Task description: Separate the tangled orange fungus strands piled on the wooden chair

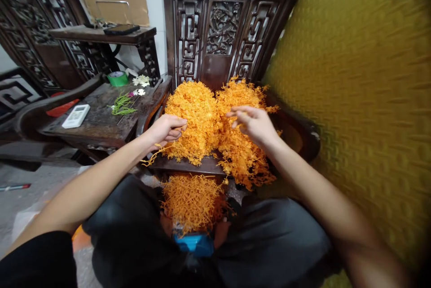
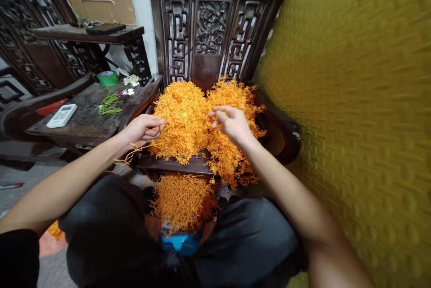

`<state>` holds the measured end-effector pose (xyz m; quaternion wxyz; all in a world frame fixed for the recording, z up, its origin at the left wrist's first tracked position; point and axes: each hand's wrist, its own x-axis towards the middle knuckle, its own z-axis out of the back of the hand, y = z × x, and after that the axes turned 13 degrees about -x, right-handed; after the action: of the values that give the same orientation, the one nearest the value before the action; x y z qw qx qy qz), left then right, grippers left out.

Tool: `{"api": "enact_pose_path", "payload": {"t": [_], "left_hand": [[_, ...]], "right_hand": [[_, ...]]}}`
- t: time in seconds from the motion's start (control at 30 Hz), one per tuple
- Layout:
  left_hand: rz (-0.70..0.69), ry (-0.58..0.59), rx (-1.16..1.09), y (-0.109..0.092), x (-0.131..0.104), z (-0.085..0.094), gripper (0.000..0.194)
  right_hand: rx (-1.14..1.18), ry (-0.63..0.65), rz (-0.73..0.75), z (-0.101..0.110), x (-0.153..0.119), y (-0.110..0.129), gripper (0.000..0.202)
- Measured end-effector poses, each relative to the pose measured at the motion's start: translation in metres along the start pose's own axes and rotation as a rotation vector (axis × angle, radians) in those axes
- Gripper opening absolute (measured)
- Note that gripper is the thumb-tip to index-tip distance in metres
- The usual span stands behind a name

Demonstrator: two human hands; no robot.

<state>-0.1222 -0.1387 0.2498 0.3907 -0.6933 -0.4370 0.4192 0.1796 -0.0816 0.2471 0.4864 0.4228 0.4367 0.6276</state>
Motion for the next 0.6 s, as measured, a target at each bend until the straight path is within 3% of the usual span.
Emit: {"api": "enact_pose_path", "payload": {"t": [0.07,0.13,0.23,0.33,0.47,0.6], "left_hand": [[-0.008,0.024,0.002,0.0,-0.001,-0.005,0.028],[-0.005,0.022,0.036,0.001,-0.002,-0.011,0.028],[0.012,0.012,0.084,0.004,-0.001,-0.021,0.029],[0.02,-0.016,0.109,0.007,0.002,-0.026,0.031],[-0.168,-0.198,0.07,-0.001,0.013,-0.013,0.03],[-0.303,-0.304,-0.049,-0.015,0.019,0.009,0.025]], "right_hand": [[-0.033,0.216,-0.075,-0.014,-0.007,-0.004,0.04],[-0.044,0.344,-0.095,-0.023,-0.012,-0.005,0.045],[-0.049,0.425,-0.066,-0.027,-0.017,0.002,0.053],[-0.142,0.446,0.062,-0.026,-0.023,0.013,0.048],[-0.43,0.519,0.231,-0.025,-0.035,0.027,0.048],[-0.482,0.823,0.2,-0.02,-0.049,0.031,0.041]]}}
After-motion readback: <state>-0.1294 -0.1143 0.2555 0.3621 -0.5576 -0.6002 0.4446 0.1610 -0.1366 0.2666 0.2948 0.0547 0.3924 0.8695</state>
